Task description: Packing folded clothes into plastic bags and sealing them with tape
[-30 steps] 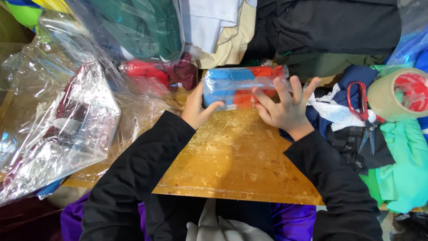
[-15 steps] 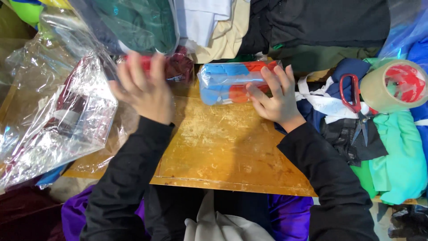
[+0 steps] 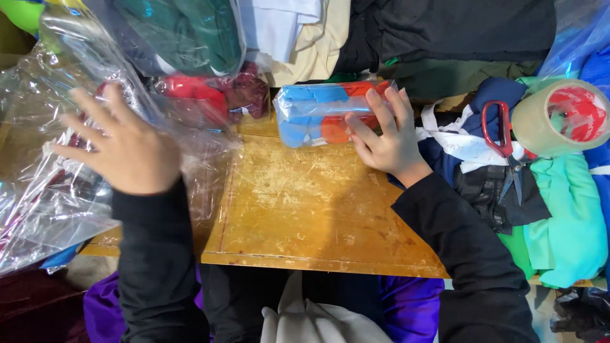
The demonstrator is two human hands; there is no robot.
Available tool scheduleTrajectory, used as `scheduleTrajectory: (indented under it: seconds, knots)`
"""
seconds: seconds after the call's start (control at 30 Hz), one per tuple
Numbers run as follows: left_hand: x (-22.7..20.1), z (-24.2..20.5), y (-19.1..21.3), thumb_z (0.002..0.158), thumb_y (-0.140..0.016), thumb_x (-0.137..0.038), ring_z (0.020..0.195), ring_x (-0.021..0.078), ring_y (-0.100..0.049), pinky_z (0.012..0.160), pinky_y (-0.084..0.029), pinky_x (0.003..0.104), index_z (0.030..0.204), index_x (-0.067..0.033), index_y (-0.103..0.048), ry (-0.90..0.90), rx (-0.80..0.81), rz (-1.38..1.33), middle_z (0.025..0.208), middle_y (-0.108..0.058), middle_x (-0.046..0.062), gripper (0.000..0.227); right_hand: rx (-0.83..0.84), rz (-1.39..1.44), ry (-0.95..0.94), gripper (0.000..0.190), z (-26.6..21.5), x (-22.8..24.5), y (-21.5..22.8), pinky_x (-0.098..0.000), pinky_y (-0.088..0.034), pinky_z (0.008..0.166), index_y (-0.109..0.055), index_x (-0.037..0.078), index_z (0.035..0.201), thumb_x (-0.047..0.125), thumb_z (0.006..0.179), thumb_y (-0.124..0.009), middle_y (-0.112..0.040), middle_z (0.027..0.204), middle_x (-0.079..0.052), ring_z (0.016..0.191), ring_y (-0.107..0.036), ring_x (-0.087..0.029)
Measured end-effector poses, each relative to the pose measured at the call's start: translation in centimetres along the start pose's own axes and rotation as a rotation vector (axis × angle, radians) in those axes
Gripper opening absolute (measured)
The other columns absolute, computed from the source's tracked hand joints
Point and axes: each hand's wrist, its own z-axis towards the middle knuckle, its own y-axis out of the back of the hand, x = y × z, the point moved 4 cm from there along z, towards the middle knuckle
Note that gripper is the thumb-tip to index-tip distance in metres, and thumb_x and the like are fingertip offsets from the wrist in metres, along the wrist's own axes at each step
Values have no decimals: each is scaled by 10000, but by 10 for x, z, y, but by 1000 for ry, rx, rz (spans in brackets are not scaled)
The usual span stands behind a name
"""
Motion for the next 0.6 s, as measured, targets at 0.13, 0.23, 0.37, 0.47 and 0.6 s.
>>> scheduleTrajectory:
  seconds: [0.13, 0.23, 0.37, 0.47, 0.6]
  knots:
    - [33, 36, -19, 811, -736, -140, 1373, 653, -431, 1027, -228, 821, 1495, -30, -284, 91, 230, -41, 1571, -389, 402, 827, -5, 10, -1, 614, 2, 1, 0, -701, -361, 1191, -496, 214, 1572, 175, 1012, -745, -364, 1600, -209, 1424, -399, -492]
    - [58, 40, -65, 848, -831, -571, 1319, 561, -522, 995, -347, 722, 1576, -74, -115, 152, 476, 37, 1520, -427, 335, 1135, -3, 11, 1, 620, 4, 2, 0, -702, -358, 1195, -487, 205, 1580, 169, 1015, -741, -350, 1608, -206, 1446, -369, -483]
    - [87, 50, -120, 735, -864, -590, 911, 418, -762, 823, -411, 632, 1361, 0, -505, 131, 305, 152, 1147, -772, 185, 932, 5, 1, -6, 617, 3, 2, 0, -713, -361, 1189, -469, 206, 1587, 180, 1028, -730, -361, 1604, -223, 1446, -368, -492]
    - [88, 55, -125, 742, -802, -513, 1011, 429, -722, 895, -368, 658, 1275, -13, -664, 167, 360, 167, 1193, -734, 203, 743, 10, 5, -21, 566, 3, 4, 1, -712, -350, 1192, -535, 189, 1549, 162, 1022, -742, -351, 1604, -215, 1461, -344, -488]
    - [99, 48, -104, 843, -773, -378, 800, 286, -739, 920, -389, 635, 1020, -135, -717, 190, 277, 141, 910, -793, 86, 306, 5, -11, -14, 627, 4, 2, 2, -704, -355, 1193, -470, 204, 1586, 186, 1028, -755, -370, 1599, -220, 1446, -371, -490]
